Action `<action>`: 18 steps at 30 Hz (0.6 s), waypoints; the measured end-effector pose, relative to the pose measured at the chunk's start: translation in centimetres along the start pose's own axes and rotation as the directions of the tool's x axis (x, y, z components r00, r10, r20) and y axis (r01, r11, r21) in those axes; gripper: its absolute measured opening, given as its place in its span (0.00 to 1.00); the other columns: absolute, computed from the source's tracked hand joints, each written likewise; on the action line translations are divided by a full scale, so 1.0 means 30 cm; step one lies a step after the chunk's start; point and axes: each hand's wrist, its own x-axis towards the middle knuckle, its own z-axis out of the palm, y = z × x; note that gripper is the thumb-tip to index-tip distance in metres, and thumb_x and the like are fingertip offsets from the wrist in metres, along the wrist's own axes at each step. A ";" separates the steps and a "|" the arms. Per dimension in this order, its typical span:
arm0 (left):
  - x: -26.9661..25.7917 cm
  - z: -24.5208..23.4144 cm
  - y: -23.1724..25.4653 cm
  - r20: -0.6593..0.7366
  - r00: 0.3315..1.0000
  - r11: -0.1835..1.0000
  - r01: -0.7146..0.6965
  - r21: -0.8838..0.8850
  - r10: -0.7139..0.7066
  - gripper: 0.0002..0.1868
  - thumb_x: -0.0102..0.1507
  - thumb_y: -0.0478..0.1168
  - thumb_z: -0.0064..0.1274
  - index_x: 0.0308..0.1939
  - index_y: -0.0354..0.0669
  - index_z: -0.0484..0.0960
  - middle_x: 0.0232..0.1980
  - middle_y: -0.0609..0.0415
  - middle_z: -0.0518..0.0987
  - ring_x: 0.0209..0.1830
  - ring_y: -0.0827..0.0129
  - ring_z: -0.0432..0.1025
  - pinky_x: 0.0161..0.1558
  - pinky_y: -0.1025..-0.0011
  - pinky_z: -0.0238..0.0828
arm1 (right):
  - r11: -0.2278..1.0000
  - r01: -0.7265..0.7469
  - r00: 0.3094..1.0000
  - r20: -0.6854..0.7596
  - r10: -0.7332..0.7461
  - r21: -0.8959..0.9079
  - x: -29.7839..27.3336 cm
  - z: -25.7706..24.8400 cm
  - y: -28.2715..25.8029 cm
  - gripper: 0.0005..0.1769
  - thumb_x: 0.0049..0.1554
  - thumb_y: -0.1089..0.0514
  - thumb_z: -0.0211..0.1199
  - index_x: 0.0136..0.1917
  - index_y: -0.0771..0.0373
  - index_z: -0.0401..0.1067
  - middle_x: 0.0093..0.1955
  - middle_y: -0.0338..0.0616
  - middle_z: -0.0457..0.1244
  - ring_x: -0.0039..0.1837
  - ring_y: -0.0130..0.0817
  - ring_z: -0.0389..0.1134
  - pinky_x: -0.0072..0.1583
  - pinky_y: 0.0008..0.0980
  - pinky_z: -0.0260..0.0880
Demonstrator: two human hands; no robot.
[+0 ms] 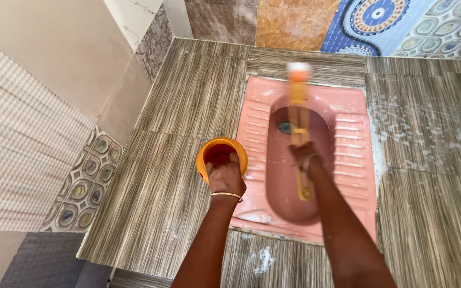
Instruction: The person cleans a pink squat toilet using a brush and water from an orange container. They scrub various surfaces of the toilet basin and the surrounding floor tiles with the brush.
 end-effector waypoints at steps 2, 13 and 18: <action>0.001 0.004 -0.002 -0.015 1.000 1.000 -0.007 0.012 0.007 0.23 0.52 0.37 0.58 0.51 0.46 0.72 0.31 0.49 0.84 0.34 0.57 0.80 0.52 0.55 0.64 | 0.713 0.430 0.894 0.149 -0.423 -0.554 -0.080 0.114 -0.050 0.23 0.60 0.43 0.60 0.58 0.63 0.66 0.40 0.50 0.67 0.41 0.43 0.72 0.41 0.46 0.65; -0.074 -0.039 -0.116 0.099 0.995 1.000 0.009 -0.011 -0.008 0.29 0.57 0.38 0.57 0.64 0.45 0.70 0.44 0.42 0.84 0.47 0.51 0.79 0.66 0.52 0.62 | 0.943 0.114 0.970 0.241 -0.038 -0.311 -0.958 0.137 0.061 0.30 0.59 0.38 0.59 0.60 0.62 0.56 0.44 0.58 0.68 0.33 0.41 0.70 0.36 0.40 0.75; -0.271 -0.021 -0.018 -0.362 0.930 0.997 0.075 0.026 -0.060 0.43 0.48 0.57 0.63 0.62 0.38 0.70 0.59 0.38 0.70 0.57 0.40 0.72 0.58 0.46 0.65 | 0.993 0.116 0.977 0.184 -0.111 -0.018 -1.021 0.186 0.115 0.30 0.58 0.39 0.59 0.61 0.59 0.53 0.38 0.56 0.65 0.26 0.38 0.66 0.32 0.39 0.70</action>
